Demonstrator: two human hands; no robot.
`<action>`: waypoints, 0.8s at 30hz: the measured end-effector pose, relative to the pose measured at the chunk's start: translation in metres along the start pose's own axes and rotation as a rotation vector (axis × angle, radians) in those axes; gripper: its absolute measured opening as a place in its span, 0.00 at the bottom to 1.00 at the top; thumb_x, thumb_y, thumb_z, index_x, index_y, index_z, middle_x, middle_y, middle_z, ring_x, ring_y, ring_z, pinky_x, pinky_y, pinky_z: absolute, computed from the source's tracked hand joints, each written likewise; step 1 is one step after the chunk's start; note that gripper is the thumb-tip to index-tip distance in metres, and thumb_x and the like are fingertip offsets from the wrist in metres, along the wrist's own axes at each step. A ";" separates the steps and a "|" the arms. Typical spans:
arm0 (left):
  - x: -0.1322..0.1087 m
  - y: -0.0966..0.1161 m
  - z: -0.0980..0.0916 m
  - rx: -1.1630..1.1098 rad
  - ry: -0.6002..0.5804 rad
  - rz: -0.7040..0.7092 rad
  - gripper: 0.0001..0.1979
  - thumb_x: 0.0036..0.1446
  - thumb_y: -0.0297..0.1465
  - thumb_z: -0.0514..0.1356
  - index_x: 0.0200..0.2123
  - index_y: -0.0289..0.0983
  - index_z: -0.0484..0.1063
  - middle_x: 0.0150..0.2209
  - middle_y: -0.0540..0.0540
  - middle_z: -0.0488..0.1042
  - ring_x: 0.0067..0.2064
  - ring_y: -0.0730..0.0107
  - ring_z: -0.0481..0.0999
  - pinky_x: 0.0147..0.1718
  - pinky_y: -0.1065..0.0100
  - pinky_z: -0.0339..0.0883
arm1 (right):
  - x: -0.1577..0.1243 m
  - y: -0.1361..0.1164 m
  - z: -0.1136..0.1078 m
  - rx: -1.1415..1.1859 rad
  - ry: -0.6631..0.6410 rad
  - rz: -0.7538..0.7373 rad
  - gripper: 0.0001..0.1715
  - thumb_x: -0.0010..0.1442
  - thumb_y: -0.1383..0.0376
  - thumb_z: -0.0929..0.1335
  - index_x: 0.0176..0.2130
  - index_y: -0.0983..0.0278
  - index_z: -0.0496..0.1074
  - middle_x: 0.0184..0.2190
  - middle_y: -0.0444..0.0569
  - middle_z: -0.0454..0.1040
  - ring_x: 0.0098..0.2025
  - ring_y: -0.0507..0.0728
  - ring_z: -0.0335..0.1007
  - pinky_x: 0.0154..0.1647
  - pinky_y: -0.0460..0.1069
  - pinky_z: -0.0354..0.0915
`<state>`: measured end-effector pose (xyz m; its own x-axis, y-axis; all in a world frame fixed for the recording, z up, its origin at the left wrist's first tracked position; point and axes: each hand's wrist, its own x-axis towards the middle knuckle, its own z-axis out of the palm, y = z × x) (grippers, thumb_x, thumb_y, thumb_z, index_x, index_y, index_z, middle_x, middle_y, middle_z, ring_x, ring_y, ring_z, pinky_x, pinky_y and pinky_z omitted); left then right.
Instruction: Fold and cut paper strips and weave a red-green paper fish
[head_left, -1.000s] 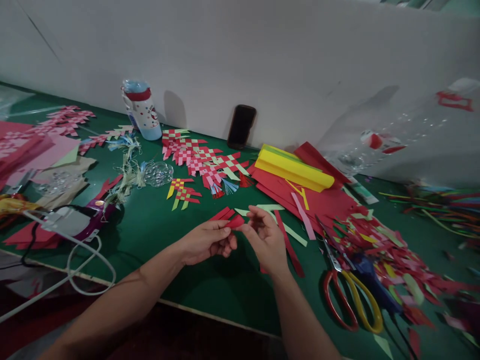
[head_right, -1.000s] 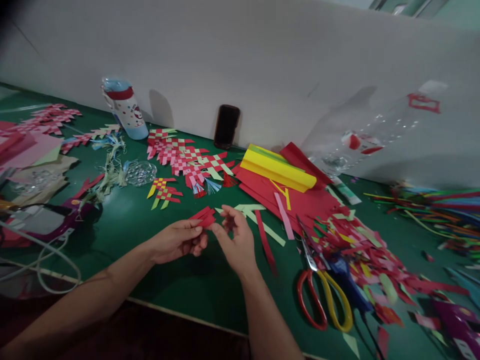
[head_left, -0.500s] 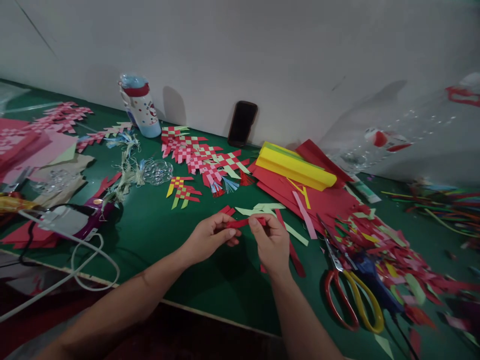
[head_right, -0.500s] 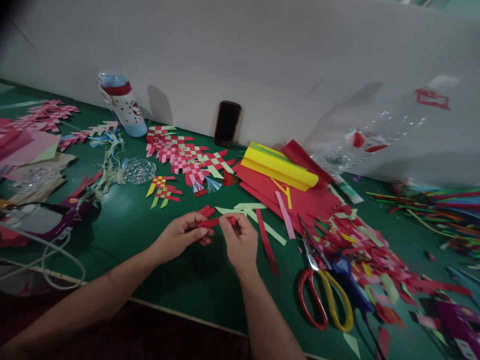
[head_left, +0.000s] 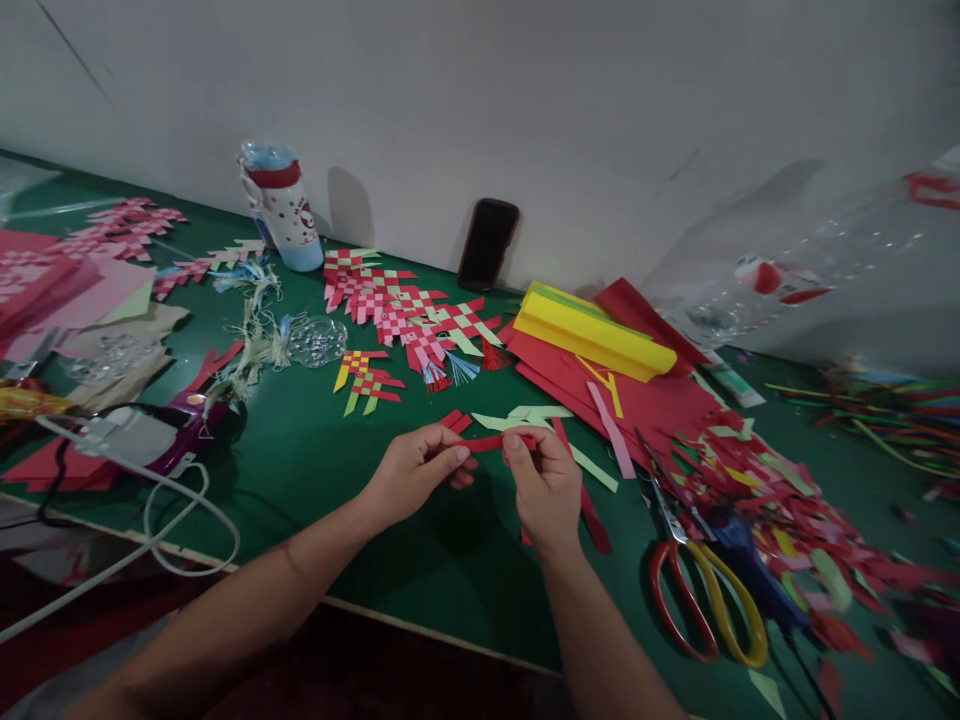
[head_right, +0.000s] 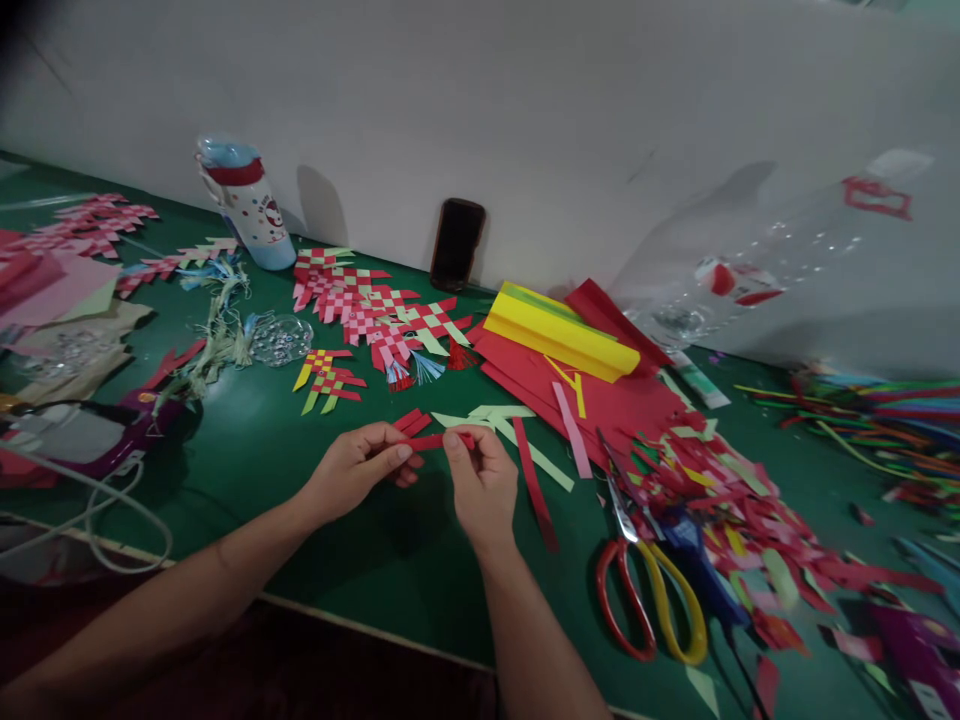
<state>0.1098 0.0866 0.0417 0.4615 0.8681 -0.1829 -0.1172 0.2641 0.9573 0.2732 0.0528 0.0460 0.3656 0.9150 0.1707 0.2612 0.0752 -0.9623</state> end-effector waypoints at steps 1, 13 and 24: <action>0.000 0.000 0.000 0.007 0.001 0.003 0.17 0.55 0.43 0.63 0.33 0.33 0.70 0.32 0.45 0.78 0.30 0.71 0.78 0.32 0.69 0.73 | 0.000 0.000 0.000 -0.005 0.001 0.003 0.14 0.59 0.54 0.68 0.34 0.62 0.72 0.26 0.43 0.70 0.28 0.52 0.64 0.30 0.47 0.63; 0.000 0.002 0.000 -0.013 0.013 0.025 0.20 0.53 0.46 0.64 0.32 0.33 0.70 0.30 0.45 0.78 0.28 0.71 0.78 0.30 0.69 0.73 | 0.001 -0.001 0.000 0.066 -0.058 0.030 0.14 0.56 0.55 0.70 0.37 0.62 0.72 0.28 0.44 0.72 0.27 0.51 0.66 0.29 0.47 0.64; -0.001 0.004 0.002 -0.008 -0.044 0.016 0.20 0.53 0.47 0.64 0.31 0.33 0.71 0.30 0.45 0.78 0.28 0.71 0.78 0.29 0.69 0.73 | 0.000 0.004 0.006 0.245 -0.180 0.156 0.13 0.51 0.56 0.74 0.30 0.62 0.72 0.22 0.42 0.70 0.25 0.51 0.66 0.28 0.47 0.65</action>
<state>0.1101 0.0856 0.0457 0.4975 0.8531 -0.1573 -0.1322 0.2538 0.9582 0.2691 0.0552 0.0411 0.2145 0.9767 -0.0017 -0.0162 0.0018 -0.9999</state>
